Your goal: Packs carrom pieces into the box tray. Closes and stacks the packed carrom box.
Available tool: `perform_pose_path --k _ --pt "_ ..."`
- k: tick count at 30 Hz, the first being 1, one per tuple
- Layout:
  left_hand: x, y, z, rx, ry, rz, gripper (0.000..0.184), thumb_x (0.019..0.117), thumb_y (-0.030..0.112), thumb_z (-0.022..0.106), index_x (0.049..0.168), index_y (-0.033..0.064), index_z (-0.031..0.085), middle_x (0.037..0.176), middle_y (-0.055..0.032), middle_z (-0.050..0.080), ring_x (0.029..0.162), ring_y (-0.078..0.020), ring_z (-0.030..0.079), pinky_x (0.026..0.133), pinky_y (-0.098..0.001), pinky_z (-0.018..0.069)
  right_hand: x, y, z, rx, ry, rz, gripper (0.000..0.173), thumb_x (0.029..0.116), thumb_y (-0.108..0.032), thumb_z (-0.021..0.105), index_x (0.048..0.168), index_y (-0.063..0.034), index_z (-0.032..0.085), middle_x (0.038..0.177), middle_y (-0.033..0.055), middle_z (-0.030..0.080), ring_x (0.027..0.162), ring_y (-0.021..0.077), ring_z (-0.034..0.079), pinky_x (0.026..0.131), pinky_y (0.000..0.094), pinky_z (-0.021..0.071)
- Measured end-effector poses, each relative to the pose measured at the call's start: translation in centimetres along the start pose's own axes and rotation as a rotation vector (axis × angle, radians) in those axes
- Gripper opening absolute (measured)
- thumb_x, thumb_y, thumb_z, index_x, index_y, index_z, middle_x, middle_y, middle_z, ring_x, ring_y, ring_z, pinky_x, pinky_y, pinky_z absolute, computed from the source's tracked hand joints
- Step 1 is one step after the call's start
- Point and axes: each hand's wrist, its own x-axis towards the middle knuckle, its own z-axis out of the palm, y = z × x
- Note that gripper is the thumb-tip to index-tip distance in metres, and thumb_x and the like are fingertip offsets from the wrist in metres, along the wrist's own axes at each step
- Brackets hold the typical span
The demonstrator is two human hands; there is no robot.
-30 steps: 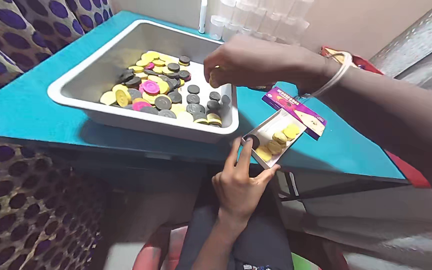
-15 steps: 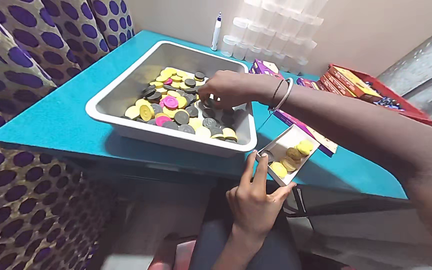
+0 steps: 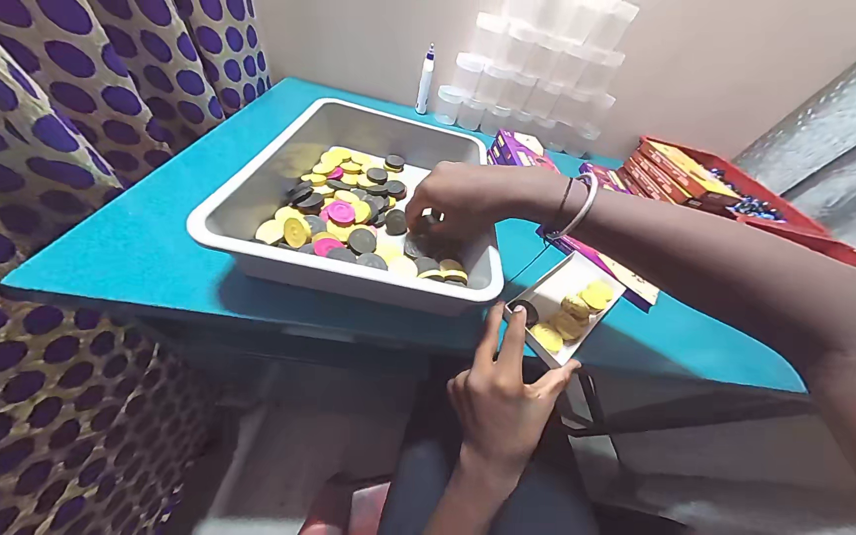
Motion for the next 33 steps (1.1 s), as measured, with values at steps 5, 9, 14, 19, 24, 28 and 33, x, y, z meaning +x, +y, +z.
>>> perform_pose_path --k 5,9,14,19,24,28,33 --pt "-0.1 0.3 0.4 -0.005 0.012 0.005 0.067 0.0676 0.049 0.088 0.121 0.0098 0.077 0.133 -0.0128 0.069 0.059 -0.0133 0.068 0.042 -0.0322 0.0495 -0.4 0.4 -0.8 0.003 0.167 0.089 0.014 0.0923 -0.008 0.065 0.101 -0.0075 0.076 0.091 0.0097 0.073 0.085 0.0279 0.069 0.076 0.0516 0.0534" --pt "-0.3 0.5 0.7 -0.004 0.024 0.006 0.068 0.0671 0.05 0.088 0.12 0.0087 0.077 0.13 -0.0139 0.07 0.06 -0.0138 0.069 0.043 -0.0322 0.0502 0.7 -0.4 0.0 0.046 0.227 0.018 0.017 0.0957 -0.013 0.065 0.107 -0.0089 0.076 0.099 0.009 0.075 0.09 0.0268 0.071 0.08 0.0506 0.0554" --pt "-0.4 0.8 1.0 -0.003 0.017 0.004 0.067 0.0686 0.05 0.087 0.12 0.0075 0.077 0.129 -0.0159 0.071 0.065 -0.0175 0.072 0.045 -0.0337 0.0519 1.1 -0.7 0.8 0.064 0.152 0.036 0.016 0.0922 -0.011 0.071 0.107 -0.0067 0.074 0.099 0.0106 0.073 0.091 0.0291 0.069 0.079 0.0519 0.0531" --pt "-0.6 0.9 1.2 0.003 0.024 -0.001 0.067 0.068 0.051 0.087 0.12 0.0096 0.077 0.128 -0.0139 0.071 0.062 -0.0151 0.071 0.044 -0.0327 0.0511 -1.4 -0.4 -1.1 0.168 0.148 -0.015 0.023 0.0918 -0.011 0.075 0.115 -0.0071 0.072 0.105 0.009 0.074 0.089 0.0216 0.072 0.082 0.043 0.0595" --pt "-0.6 1.1 1.5 0.025 0.04 0.014 0.064 0.0682 0.051 0.085 0.116 0.0085 0.078 0.121 -0.0165 0.073 0.063 -0.0176 0.072 0.044 -0.0329 0.0507 -1.9 -2.1 0.7 0.085 0.095 -0.11 0.028 0.0895 -0.005 0.072 0.117 -0.0099 0.075 0.104 0.0104 0.075 0.094 0.0273 0.071 0.085 0.0503 0.0545" --pt "-0.7 1.3 1.5 0.016 0.024 0.005 0.066 0.0685 0.051 0.086 0.119 0.0082 0.078 0.124 -0.0165 0.073 0.064 -0.0175 0.072 0.044 -0.0331 0.0514 -1.9 -1.2 0.3 0.053 0.135 -0.051 0.021 0.0865 -0.007 0.074 0.107 -0.0107 0.077 0.094 0.0073 0.074 0.086 0.0247 0.07 0.076 0.0483 0.0548" --pt "-0.8 1.4 1.7 0.007 0.028 0.003 0.066 0.0681 0.05 0.086 0.118 0.0081 0.078 0.125 -0.0168 0.072 0.061 -0.0164 0.07 0.043 -0.0331 0.0505 -2.7 -1.1 0.4 0.008 0.015 0.038 0.026 0.0893 -0.008 0.074 0.115 -0.009 0.074 0.095 0.0112 0.073 0.089 0.0306 0.069 0.079 0.0536 0.0537"
